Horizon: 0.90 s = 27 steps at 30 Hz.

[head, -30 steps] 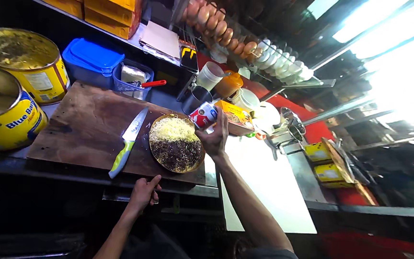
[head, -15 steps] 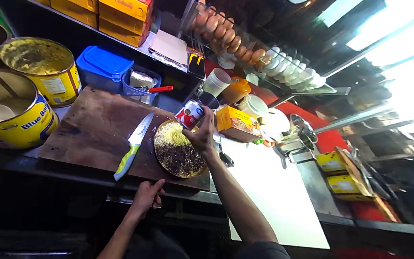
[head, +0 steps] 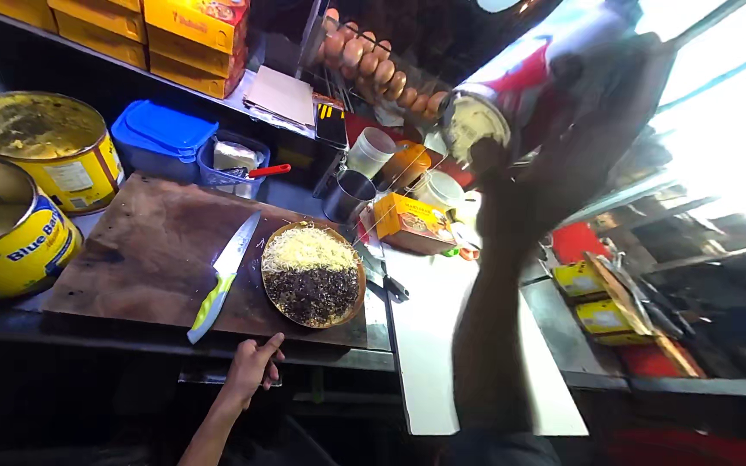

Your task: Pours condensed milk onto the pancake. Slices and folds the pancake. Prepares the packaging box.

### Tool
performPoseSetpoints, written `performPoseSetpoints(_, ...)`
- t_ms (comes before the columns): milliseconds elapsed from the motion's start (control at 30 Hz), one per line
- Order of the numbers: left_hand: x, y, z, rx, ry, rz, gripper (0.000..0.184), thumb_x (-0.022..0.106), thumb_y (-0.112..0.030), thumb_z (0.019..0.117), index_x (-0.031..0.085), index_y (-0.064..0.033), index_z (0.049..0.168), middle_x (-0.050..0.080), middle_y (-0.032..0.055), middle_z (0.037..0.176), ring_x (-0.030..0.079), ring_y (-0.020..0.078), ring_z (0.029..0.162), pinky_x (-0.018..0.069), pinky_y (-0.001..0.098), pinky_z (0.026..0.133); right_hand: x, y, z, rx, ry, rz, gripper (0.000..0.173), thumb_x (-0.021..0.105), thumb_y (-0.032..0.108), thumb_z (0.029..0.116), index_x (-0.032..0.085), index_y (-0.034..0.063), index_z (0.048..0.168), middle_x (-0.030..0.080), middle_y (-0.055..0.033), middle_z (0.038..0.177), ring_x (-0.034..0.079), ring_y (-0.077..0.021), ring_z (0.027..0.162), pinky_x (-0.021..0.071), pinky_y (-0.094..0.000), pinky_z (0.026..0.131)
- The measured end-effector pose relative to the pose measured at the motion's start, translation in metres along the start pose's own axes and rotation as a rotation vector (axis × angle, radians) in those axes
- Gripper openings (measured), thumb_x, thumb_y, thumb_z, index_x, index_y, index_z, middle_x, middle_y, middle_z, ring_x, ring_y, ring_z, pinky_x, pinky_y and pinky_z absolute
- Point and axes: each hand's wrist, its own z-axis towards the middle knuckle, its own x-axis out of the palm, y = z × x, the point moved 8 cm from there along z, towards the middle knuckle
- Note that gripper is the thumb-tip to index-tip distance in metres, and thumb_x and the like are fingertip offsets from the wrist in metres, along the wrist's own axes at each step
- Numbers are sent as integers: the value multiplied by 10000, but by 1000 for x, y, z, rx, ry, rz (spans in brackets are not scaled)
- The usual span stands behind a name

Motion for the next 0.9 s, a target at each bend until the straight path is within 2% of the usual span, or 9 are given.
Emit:
performPoseSetpoints(67, 1, -1, 1, 6, 2, 23, 391, 565, -307, 1063, 683, -2, 847, 625, 38, 560, 519, 84, 381, 441, 220, 374, 58, -26, -89, 200, 17, 73, 984, 796, 318, 863, 245, -76, 1576, 354, -254, 1601, 428, -263, 1454, 398, -389, 1181)
performPoseSetpoints(133, -1, 1, -1, 5, 7, 57, 389, 557, -315, 1066, 677, -2, 869, 636, 41, 585, 522, 89, 389, 452, 230, 384, 120, -52, -163, 383, 233, 199, 1002, 887, 242, 686, 403, -48, 1514, 495, -247, 1494, 539, -317, 1344, 484, -494, 1085)
performPoseSetpoints(167, -2, -1, -2, 16, 12, 64, 384, 556, -314, 1067, 678, -4, 876, 644, 41, 598, 523, 87, 392, 453, 229, 386, 130, -56, -171, 402, 345, 208, 985, 896, 227, 661, 446, -60, 1488, 534, -264, 1448, 570, -356, 1304, 497, -535, 1053)
performPoseSetpoints(267, 0, -2, -3, 38, 8, 42, 384, 551, -309, 1069, 686, -9, 869, 633, 29, 577, 524, 81, 389, 458, 222, 386, 94, -53, -88, 234, 455, 143, 928, 866, 323, 746, 455, -86, 1470, 525, -299, 1453, 547, -383, 1330, 460, -517, 1102)
performPoseSetpoints(400, -1, -2, -1, 24, -4, 20, 382, 568, -302, 1062, 685, -1, 858, 615, 38, 556, 521, 86, 385, 453, 223, 378, 15, -41, 26, 133, 219, 109, 987, 763, 519, 823, 367, -38, 1536, 490, -232, 1500, 542, -233, 1353, 497, -385, 1107)
performPoseSetpoints(500, 0, -1, -1, 30, 8, 14, 380, 553, -291, 1069, 676, 0, 858, 616, 37, 556, 518, 84, 384, 448, 219, 379, 23, -49, -46, 181, -54, 135, 993, 741, 437, 907, 226, -86, 1575, 388, -236, 1579, 452, -223, 1431, 410, -371, 1176)
performPoseSetpoints(533, 0, -1, 0, 31, 6, 21, 384, 554, -294, 1068, 681, 2, 859, 618, 38, 554, 514, 84, 379, 443, 221, 376, 50, -68, -93, 264, -43, 130, 1024, 781, 414, 867, 224, -79, 1571, 406, -223, 1567, 470, -219, 1415, 424, -381, 1164)
performPoseSetpoints(633, -2, -1, -2, 25, 2, 33, 344, 563, -293, 1065, 665, -6, 906, 666, 41, 652, 530, 82, 402, 459, 220, 384, 105, -109, -198, 486, 171, 49, 1026, 896, 290, 670, 419, -77, 1501, 536, -286, 1441, 574, -372, 1302, 495, -527, 1067)
performPoseSetpoints(900, 0, -1, 1, 16, 47, -2, 359, 562, -280, 1065, 667, -14, 848, 649, 34, 601, 513, 74, 376, 444, 212, 368, 49, -44, -234, 391, 253, -104, 983, 854, 380, 623, 525, -162, 1374, 616, -330, 1278, 629, -399, 1163, 529, -476, 985)
